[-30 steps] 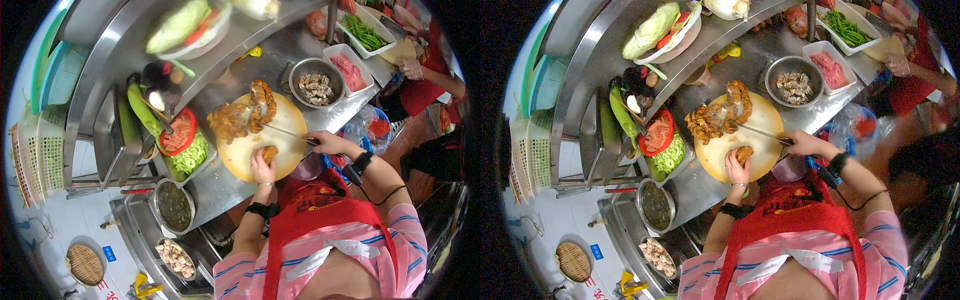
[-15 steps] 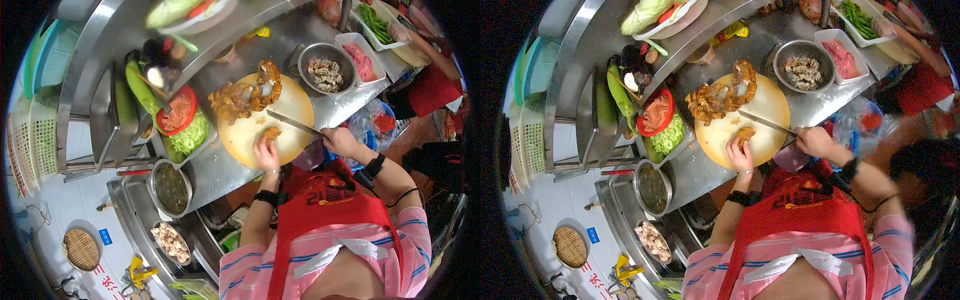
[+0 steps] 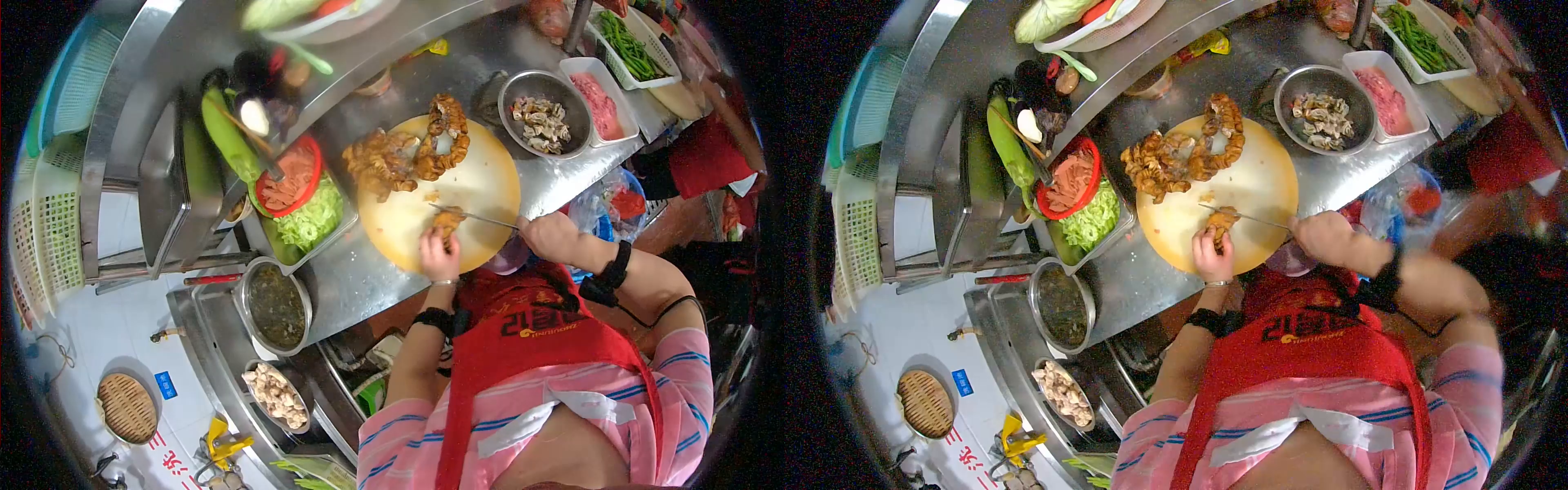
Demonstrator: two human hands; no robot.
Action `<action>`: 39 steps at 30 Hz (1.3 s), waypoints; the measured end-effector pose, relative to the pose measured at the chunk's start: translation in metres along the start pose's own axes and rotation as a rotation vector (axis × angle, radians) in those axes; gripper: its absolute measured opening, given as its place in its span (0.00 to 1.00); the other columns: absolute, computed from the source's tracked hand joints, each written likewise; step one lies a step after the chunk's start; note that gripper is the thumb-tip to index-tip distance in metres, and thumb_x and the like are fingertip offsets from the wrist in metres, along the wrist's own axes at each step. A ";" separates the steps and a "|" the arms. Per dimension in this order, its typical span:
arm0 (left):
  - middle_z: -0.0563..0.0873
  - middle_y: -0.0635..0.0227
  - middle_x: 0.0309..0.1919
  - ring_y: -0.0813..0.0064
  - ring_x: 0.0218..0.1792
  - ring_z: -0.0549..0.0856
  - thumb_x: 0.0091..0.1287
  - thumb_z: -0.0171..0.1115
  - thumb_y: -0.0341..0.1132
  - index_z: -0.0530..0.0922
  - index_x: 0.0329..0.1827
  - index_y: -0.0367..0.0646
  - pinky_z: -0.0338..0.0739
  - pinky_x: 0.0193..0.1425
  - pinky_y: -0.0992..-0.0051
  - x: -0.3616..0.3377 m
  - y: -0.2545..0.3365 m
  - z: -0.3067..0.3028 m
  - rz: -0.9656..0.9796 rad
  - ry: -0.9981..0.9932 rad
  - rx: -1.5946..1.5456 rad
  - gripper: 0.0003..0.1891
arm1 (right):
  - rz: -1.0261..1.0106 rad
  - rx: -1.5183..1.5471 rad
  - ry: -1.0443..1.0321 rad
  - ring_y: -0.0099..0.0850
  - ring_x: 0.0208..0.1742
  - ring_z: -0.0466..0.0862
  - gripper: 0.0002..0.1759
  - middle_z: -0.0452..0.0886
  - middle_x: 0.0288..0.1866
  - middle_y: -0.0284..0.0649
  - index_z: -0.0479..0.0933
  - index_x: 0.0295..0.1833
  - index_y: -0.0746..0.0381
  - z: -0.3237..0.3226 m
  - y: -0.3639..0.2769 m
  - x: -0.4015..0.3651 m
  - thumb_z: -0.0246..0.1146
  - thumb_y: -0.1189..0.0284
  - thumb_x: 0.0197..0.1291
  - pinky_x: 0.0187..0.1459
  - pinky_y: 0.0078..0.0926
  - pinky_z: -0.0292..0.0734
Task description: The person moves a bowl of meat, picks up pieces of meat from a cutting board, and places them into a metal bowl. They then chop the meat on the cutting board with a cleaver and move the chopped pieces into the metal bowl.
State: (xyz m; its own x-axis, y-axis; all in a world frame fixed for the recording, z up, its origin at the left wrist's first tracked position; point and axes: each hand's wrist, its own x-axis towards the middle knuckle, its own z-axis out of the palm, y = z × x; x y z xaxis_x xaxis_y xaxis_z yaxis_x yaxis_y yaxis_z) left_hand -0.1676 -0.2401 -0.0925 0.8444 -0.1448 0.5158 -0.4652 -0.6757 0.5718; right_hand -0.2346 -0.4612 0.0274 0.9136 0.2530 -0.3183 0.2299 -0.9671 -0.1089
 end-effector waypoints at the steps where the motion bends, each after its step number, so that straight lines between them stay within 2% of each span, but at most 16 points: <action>1: 0.76 0.52 0.40 0.53 0.43 0.77 0.52 0.64 0.32 0.75 0.43 0.39 0.75 0.44 0.63 0.000 0.000 -0.001 -0.005 -0.025 0.018 0.16 | 0.000 0.019 -0.036 0.39 0.23 0.81 0.12 0.80 0.22 0.42 0.69 0.42 0.66 0.001 0.000 0.006 0.52 0.72 0.52 0.22 0.36 0.75; 6: 0.76 0.53 0.41 0.53 0.43 0.77 0.51 0.64 0.32 0.75 0.42 0.39 0.75 0.43 0.63 0.002 -0.001 0.002 -0.011 -0.018 0.012 0.15 | 0.037 0.132 -0.054 0.38 0.26 0.83 0.11 0.80 0.25 0.42 0.69 0.42 0.65 0.024 -0.019 0.044 0.51 0.73 0.53 0.23 0.35 0.76; 8: 0.76 0.53 0.41 0.53 0.43 0.77 0.51 0.64 0.32 0.75 0.42 0.39 0.75 0.43 0.63 -0.004 -0.001 -0.001 -0.009 -0.017 0.035 0.15 | -0.004 0.141 0.108 0.40 0.23 0.82 0.10 0.80 0.23 0.47 0.68 0.39 0.66 0.040 -0.030 0.060 0.53 0.72 0.51 0.22 0.36 0.76; 11: 0.74 0.53 0.43 0.53 0.45 0.76 0.51 0.64 0.32 0.75 0.45 0.38 0.75 0.45 0.63 -0.003 0.000 -0.001 -0.023 0.003 -0.009 0.18 | 0.015 0.188 0.163 0.42 0.22 0.81 0.10 0.79 0.21 0.46 0.67 0.39 0.66 0.039 -0.026 0.060 0.53 0.73 0.51 0.22 0.38 0.75; 12: 0.73 0.53 0.44 0.53 0.46 0.76 0.51 0.64 0.32 0.74 0.47 0.38 0.75 0.46 0.64 -0.003 0.005 -0.005 -0.026 -0.011 -0.030 0.20 | -0.009 0.214 0.260 0.43 0.20 0.80 0.11 0.78 0.19 0.47 0.67 0.39 0.66 0.035 -0.022 0.057 0.53 0.71 0.52 0.21 0.39 0.74; 13: 0.71 0.52 0.46 0.53 0.46 0.76 0.50 0.65 0.32 0.73 0.49 0.38 0.74 0.47 0.65 -0.001 0.008 -0.008 -0.026 -0.020 -0.053 0.22 | -0.008 0.208 0.273 0.43 0.20 0.80 0.11 0.78 0.19 0.47 0.67 0.39 0.66 0.030 -0.019 0.053 0.53 0.71 0.52 0.21 0.39 0.74; 15: 0.68 0.53 0.50 0.56 0.48 0.75 0.50 0.66 0.31 0.72 0.52 0.38 0.75 0.47 0.67 -0.004 0.014 -0.011 0.014 -0.056 -0.024 0.25 | 0.151 0.295 0.079 0.44 0.25 0.81 0.11 0.79 0.23 0.47 0.68 0.40 0.65 0.016 -0.016 0.034 0.53 0.69 0.54 0.23 0.39 0.75; 18: 0.67 0.55 0.51 0.63 0.45 0.76 0.51 0.68 0.30 0.72 0.53 0.37 0.76 0.44 0.70 -0.013 0.026 -0.012 -0.119 -0.123 -0.155 0.25 | 0.163 0.347 0.153 0.46 0.23 0.80 0.13 0.78 0.21 0.48 0.68 0.41 0.65 0.020 -0.016 0.015 0.53 0.68 0.54 0.23 0.40 0.74; 25: 0.68 0.56 0.50 0.62 0.43 0.76 0.52 0.66 0.30 0.71 0.55 0.37 0.75 0.42 0.71 -0.015 0.017 -0.007 -0.124 -0.120 -0.197 0.25 | 0.093 0.307 0.095 0.43 0.22 0.81 0.11 0.79 0.21 0.46 0.68 0.40 0.65 0.016 -0.024 0.010 0.53 0.72 0.51 0.22 0.39 0.74; 28: 0.69 0.55 0.50 0.62 0.44 0.76 0.53 0.65 0.31 0.72 0.54 0.37 0.75 0.43 0.72 -0.016 0.013 -0.009 -0.060 -0.137 -0.177 0.24 | 0.065 0.160 0.005 0.40 0.23 0.82 0.10 0.80 0.22 0.45 0.69 0.39 0.65 0.013 -0.035 0.017 0.53 0.73 0.51 0.23 0.36 0.76; 31: 0.69 0.55 0.51 0.62 0.44 0.76 0.54 0.65 0.31 0.72 0.54 0.36 0.75 0.44 0.72 -0.013 0.010 -0.007 0.003 -0.139 -0.132 0.23 | 0.108 0.183 0.027 0.38 0.25 0.83 0.10 0.81 0.25 0.44 0.69 0.40 0.65 0.028 -0.041 0.047 0.53 0.72 0.52 0.25 0.33 0.77; 33: 0.67 0.54 0.52 0.61 0.44 0.76 0.53 0.65 0.33 0.70 0.55 0.36 0.74 0.45 0.71 -0.014 0.009 -0.010 -0.043 -0.192 -0.217 0.25 | 0.060 0.170 0.140 0.38 0.27 0.83 0.10 0.81 0.26 0.44 0.69 0.40 0.65 0.033 -0.045 0.062 0.53 0.73 0.52 0.27 0.31 0.78; 34: 0.65 0.53 0.53 0.60 0.44 0.76 0.50 0.67 0.33 0.70 0.55 0.35 0.74 0.47 0.69 -0.013 0.012 -0.011 -0.138 -0.243 -0.263 0.28 | 0.078 0.199 0.120 0.40 0.27 0.83 0.09 0.81 0.26 0.45 0.69 0.40 0.65 0.031 -0.046 0.063 0.52 0.73 0.53 0.27 0.33 0.78; 35: 0.65 0.53 0.53 0.60 0.44 0.76 0.50 0.67 0.33 0.70 0.55 0.35 0.74 0.47 0.69 -0.011 0.014 -0.011 -0.131 -0.244 -0.266 0.28 | 0.084 0.198 0.126 0.40 0.27 0.83 0.09 0.81 0.26 0.45 0.69 0.40 0.65 0.034 -0.044 0.064 0.52 0.73 0.53 0.27 0.33 0.78; 37: 0.64 0.52 0.54 0.58 0.45 0.76 0.47 0.67 0.31 0.69 0.53 0.35 0.73 0.49 0.67 0.001 0.028 -0.017 -0.180 -0.289 -0.124 0.29 | 0.076 0.265 0.311 0.40 0.20 0.81 0.10 0.79 0.19 0.44 0.69 0.36 0.64 0.042 -0.037 0.065 0.56 0.69 0.50 0.21 0.36 0.76; 39: 0.66 0.52 0.52 0.55 0.47 0.74 0.45 0.66 0.30 0.70 0.51 0.37 0.73 0.49 0.65 0.013 0.026 -0.026 -0.107 -0.235 -0.049 0.27 | 0.078 0.248 0.295 0.42 0.19 0.80 0.11 0.78 0.18 0.45 0.69 0.37 0.64 0.042 -0.023 0.062 0.55 0.68 0.51 0.21 0.37 0.75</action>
State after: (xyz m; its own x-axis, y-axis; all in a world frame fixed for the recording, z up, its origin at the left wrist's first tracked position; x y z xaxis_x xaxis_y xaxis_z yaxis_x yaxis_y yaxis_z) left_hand -0.1756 -0.2412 -0.0542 0.9254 -0.2421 0.2917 -0.3774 -0.6612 0.6484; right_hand -0.1974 -0.4223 -0.0295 0.9906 0.1258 -0.0541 0.1011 -0.9384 -0.3305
